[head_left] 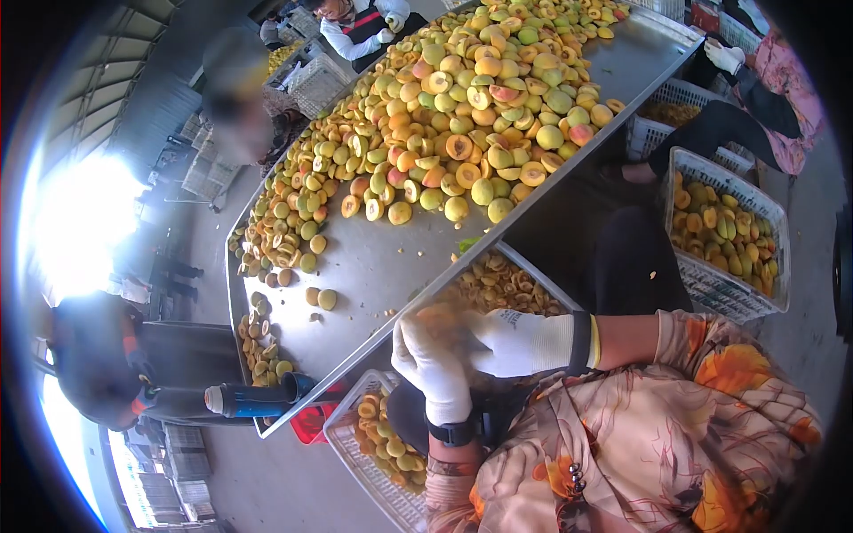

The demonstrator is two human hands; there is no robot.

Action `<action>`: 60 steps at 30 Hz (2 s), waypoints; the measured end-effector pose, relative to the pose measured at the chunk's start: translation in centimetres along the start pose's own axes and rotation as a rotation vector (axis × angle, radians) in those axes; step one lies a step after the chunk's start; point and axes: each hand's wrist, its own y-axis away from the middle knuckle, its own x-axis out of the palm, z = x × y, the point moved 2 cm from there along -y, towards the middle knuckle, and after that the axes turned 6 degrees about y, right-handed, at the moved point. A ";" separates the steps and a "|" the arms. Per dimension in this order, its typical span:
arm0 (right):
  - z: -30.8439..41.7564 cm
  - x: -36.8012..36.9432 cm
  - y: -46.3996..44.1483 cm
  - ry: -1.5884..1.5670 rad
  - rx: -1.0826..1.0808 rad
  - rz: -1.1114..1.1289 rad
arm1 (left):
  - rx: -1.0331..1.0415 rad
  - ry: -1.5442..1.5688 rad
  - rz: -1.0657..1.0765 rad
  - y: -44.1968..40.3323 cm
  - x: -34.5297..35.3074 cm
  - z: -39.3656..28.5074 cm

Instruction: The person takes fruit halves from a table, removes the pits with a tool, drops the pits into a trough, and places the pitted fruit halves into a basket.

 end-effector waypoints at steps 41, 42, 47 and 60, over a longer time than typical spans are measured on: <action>-1.9 0.8 -2.5 -1.310 0.608 0.968 | -0.133 0.043 0.014 -1.5 -2.9 0.4; -2.2 1.3 -2.4 -1.422 0.607 0.996 | -0.187 0.068 -0.001 -1.4 -2.6 0.0; -2.1 2.6 -2.0 -1.658 0.579 1.095 | -0.319 0.064 -0.064 -0.7 -2.8 -0.2; -5.6 1.3 -2.7 -0.472 0.370 0.989 | -0.117 -0.682 -0.233 -0.4 -20.4 -1.7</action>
